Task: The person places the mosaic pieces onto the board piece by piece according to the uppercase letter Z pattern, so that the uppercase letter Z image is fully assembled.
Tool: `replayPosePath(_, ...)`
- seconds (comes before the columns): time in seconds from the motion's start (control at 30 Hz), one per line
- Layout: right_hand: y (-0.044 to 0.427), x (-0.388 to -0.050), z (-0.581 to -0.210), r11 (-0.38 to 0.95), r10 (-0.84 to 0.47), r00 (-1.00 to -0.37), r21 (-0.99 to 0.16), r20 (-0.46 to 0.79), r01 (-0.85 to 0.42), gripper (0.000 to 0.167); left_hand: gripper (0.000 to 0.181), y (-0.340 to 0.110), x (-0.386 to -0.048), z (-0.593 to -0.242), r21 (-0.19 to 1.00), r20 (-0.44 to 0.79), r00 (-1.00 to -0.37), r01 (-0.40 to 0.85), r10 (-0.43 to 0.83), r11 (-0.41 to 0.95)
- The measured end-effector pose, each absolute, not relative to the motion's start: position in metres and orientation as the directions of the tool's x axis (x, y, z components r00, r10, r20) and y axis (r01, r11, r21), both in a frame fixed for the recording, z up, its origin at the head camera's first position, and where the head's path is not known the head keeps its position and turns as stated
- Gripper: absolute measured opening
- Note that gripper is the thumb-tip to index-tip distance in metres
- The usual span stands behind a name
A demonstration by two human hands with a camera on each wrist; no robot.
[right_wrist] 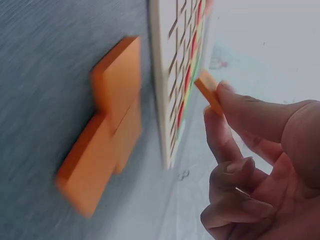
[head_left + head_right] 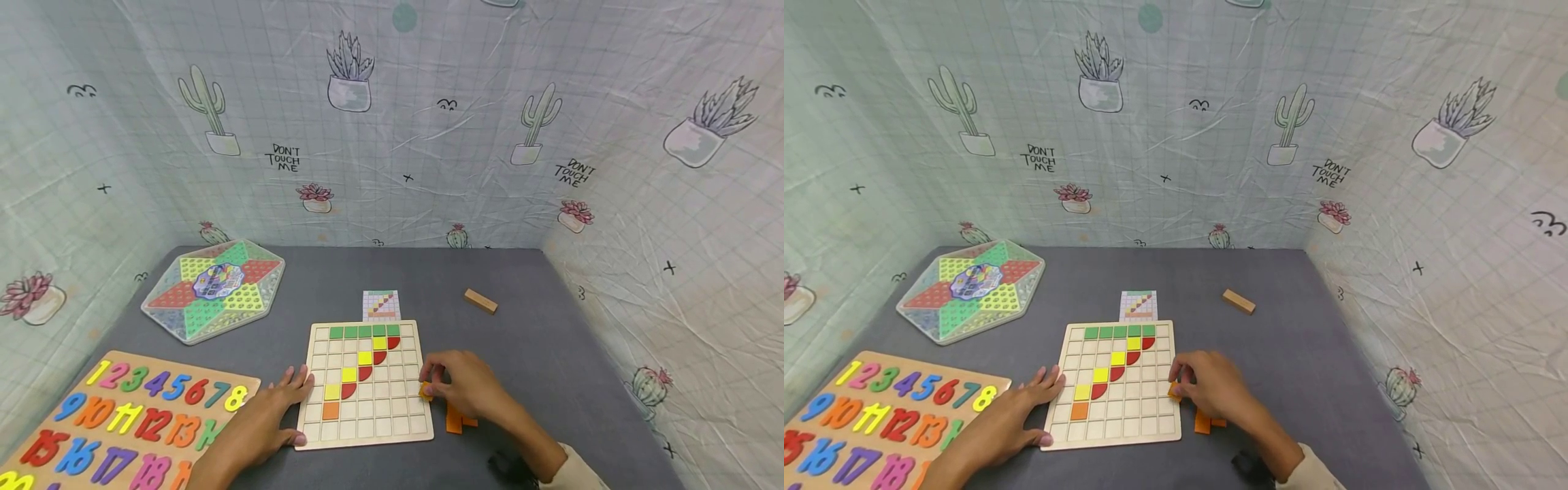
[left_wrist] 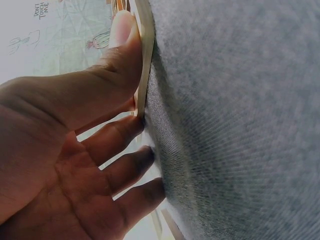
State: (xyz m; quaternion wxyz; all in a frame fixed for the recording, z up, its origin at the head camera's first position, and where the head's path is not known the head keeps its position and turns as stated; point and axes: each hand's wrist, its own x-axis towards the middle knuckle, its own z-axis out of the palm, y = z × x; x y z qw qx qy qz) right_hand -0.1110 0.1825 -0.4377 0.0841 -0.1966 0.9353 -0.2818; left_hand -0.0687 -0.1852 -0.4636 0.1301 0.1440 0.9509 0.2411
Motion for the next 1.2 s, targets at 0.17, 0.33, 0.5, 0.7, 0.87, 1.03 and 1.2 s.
replayPosePath(0.17, 0.163, -0.11, -0.436, 0.731, -0.448, -0.894, -0.581, -0.015, -0.358, 0.021, 0.096, -0.185, -0.069, -0.463, 0.497, -0.181, -0.925, 0.206, 0.333, 0.843)
replayPosePath(0.33, 0.132, -0.108, -0.439, 0.707, -0.462, -0.886, -0.62, -0.039, -0.341, 0.023, 0.096, -0.185, -0.069, -0.463, 0.496, -0.182, -0.927, 0.203, 0.329, 0.844)
replayPosePath(0.5, 0.1, -0.106, -0.443, 0.71, -0.463, -0.882, -0.633, -0.091, -0.307, 0.024, 0.096, -0.185, -0.069, -0.464, 0.49, -0.189, -0.927, 0.197, 0.324, 0.849)
replayPosePath(0.7, 0.073, -0.107, -0.453, 0.72, -0.468, -0.881, -0.611, -0.077, -0.329, 0.027, 0.096, -0.186, -0.068, -0.465, 0.495, -0.156, -0.929, 0.22, 0.336, 0.841)
replayPosePath(0.87, 0.06, -0.107, -0.46, 0.753, -0.475, -0.878, -0.543, -0.057, -0.372, 0.025, 0.096, -0.187, -0.068, -0.466, 0.489, -0.146, -0.928, 0.233, 0.343, 0.84)
replayPosePath(1.03, 0.054, -0.107, -0.458, 0.76, -0.496, -0.867, -0.508, -0.053, -0.404, 0.022, 0.095, -0.187, -0.068, -0.465, 0.489, -0.147, -0.928, 0.233, 0.342, 0.841)
replayPosePath(1.2, 0.055, -0.107, -0.456, 0.769, -0.506, -0.86, -0.487, -0.067, -0.414, 0.022, 0.096, -0.188, -0.067, -0.467, 0.495, -0.136, -0.928, 0.24, 0.347, 0.835)
